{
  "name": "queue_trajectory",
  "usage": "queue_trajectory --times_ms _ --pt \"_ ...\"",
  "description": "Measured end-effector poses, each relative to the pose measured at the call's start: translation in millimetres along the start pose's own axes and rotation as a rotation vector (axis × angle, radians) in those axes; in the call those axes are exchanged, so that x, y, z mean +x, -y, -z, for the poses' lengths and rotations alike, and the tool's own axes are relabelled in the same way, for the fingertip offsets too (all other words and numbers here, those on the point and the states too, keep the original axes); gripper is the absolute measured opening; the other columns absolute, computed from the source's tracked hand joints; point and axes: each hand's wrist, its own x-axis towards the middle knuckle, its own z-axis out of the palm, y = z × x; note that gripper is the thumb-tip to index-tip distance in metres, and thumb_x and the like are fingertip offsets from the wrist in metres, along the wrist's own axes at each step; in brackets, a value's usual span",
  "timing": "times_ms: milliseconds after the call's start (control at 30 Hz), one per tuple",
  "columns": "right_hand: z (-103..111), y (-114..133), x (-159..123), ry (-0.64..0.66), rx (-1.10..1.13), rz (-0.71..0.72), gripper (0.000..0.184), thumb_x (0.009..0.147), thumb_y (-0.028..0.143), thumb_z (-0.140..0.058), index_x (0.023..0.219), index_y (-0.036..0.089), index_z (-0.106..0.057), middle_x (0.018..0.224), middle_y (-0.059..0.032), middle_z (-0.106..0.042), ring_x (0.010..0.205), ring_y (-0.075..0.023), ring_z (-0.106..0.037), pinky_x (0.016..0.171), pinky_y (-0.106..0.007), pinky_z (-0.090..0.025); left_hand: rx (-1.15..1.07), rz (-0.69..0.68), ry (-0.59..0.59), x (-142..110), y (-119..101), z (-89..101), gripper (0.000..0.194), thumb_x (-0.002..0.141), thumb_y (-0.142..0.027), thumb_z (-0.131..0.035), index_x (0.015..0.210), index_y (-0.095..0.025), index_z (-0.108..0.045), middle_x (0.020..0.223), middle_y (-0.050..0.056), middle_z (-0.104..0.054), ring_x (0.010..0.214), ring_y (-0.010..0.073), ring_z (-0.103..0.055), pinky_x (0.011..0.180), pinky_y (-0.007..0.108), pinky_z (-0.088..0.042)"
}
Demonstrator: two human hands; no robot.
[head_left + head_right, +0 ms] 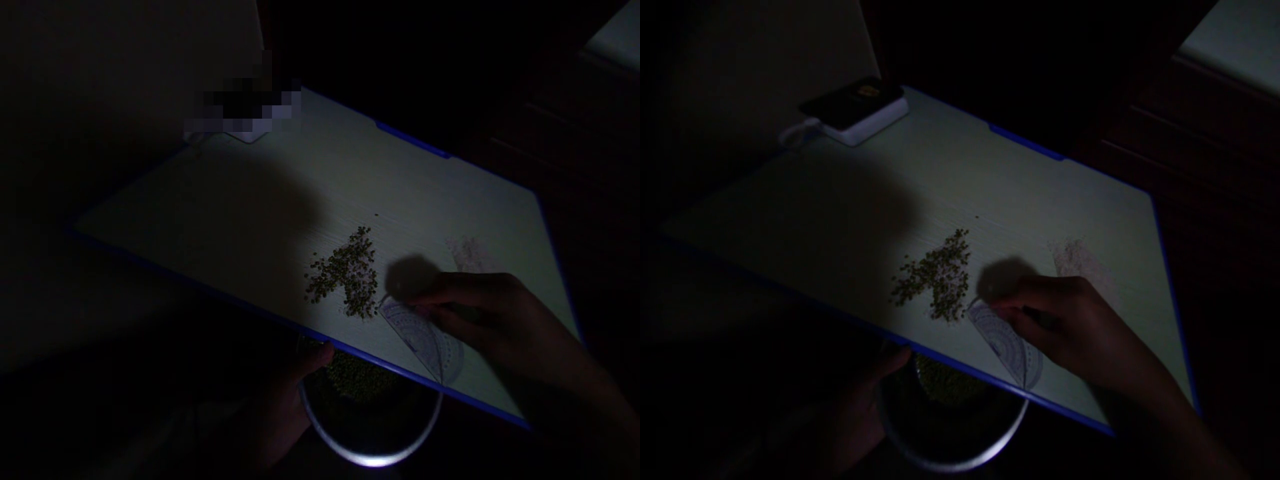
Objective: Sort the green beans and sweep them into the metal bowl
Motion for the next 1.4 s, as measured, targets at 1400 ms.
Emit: queue_trajectory --times_ms 1400 --pt "-2 1 5 -0.116 -0.009 -0.202 0.016 0.095 0.025 -0.066 0.102 0.026 -0.080 0.096 -0.0006 -0.083 0.081 -0.0163 -0.077 0.071 -0.026 -0.059 0.010 0.043 -0.014 2 -3 -18.1 0.020 0.091 -0.026 -0.068 0.101 -0.029 -0.085 0.102 0.000 -0.086 0.121 0.0269 -0.071 0.121 0.041 -0.034"
